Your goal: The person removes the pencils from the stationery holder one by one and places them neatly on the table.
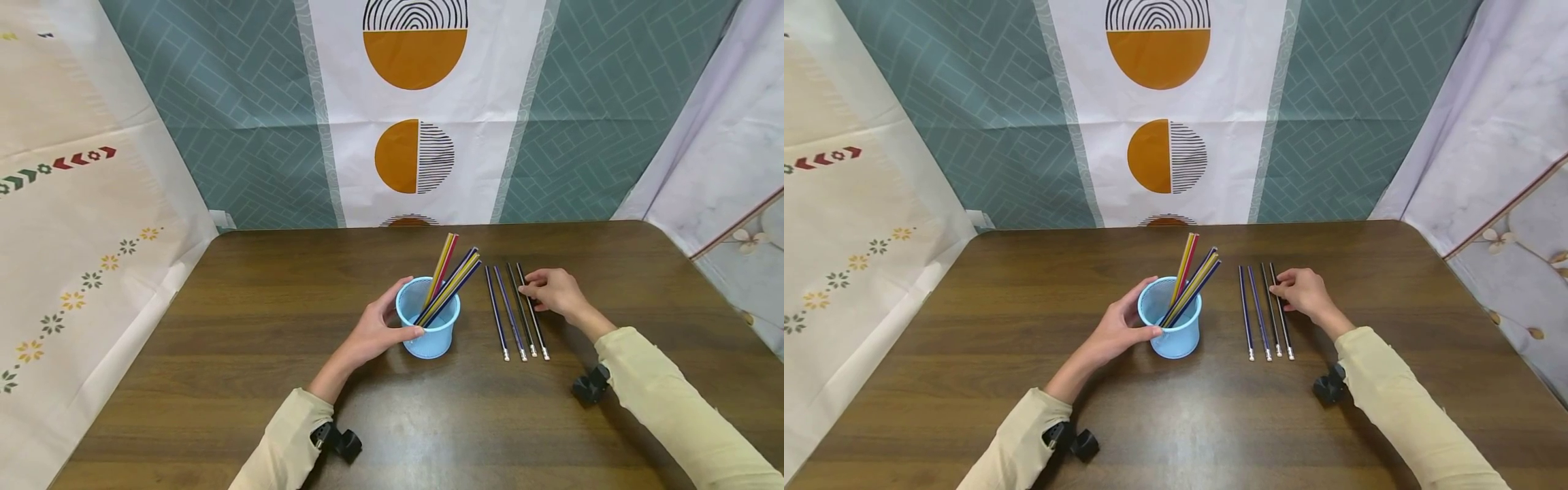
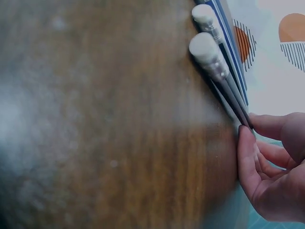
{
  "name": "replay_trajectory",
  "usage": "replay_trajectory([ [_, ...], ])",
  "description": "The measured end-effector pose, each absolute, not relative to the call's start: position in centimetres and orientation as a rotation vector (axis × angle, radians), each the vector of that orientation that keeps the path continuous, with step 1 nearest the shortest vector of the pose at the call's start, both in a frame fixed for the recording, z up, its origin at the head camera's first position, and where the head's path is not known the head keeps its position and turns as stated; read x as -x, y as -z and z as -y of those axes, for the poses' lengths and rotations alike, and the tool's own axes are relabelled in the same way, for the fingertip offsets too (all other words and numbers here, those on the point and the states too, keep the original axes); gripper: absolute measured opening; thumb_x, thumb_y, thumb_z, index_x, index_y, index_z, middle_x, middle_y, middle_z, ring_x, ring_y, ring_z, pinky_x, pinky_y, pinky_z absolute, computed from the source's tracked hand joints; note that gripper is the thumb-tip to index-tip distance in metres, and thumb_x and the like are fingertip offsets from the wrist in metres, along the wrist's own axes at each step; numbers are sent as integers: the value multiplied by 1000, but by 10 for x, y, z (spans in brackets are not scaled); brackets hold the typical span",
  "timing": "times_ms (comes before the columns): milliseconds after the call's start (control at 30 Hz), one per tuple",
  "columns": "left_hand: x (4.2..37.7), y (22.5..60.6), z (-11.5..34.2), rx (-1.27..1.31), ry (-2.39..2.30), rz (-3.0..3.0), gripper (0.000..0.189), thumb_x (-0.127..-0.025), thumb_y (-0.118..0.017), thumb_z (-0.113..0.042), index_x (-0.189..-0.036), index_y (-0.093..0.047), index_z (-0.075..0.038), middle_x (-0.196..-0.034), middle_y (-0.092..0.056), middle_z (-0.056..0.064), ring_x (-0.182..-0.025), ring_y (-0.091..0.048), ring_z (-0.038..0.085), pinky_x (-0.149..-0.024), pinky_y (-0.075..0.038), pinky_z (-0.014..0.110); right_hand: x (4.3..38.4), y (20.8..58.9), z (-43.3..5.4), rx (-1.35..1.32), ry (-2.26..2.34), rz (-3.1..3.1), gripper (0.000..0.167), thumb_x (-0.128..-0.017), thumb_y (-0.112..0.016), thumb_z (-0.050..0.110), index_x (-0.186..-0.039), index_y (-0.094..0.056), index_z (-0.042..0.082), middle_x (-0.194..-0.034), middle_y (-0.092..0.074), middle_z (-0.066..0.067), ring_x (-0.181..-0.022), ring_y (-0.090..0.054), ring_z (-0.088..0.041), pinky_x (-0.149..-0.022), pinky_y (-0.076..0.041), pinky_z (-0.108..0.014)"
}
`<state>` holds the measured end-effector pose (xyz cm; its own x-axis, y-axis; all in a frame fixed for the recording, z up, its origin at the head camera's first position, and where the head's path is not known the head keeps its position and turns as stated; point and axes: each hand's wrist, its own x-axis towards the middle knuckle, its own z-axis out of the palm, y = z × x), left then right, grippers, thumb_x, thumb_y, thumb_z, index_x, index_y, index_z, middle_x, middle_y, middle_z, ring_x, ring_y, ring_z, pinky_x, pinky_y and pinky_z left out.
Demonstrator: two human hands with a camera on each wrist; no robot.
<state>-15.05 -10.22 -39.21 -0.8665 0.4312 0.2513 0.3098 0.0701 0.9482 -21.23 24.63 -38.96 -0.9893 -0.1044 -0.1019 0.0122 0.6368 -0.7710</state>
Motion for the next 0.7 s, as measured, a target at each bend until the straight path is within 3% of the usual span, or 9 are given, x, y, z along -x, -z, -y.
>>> replay_trajectory([
  [367,150,392,102,-749,-1923,-2236,84,-79,-81,-18,-149,-35,-10,-140,-49,10,-126,-48,25,-105,-37,42,212,389,-247,84,1304,-2696,41,-91,-66,6,-121,-52,-18,-98,-61,-21,-73,-63,-17,-61,-56,-29],
  [700,149,391,102,-733,-1923,-2233,84,-80,-80,-12,-150,-34,-10,-142,-47,11,-128,-46,26,-106,-36,42,213,388,-247,82,1339,-2712,34,-95,-60,8,-118,-55,-16,-99,-61,-24,-77,-59,-21,-60,-56,-29],
])
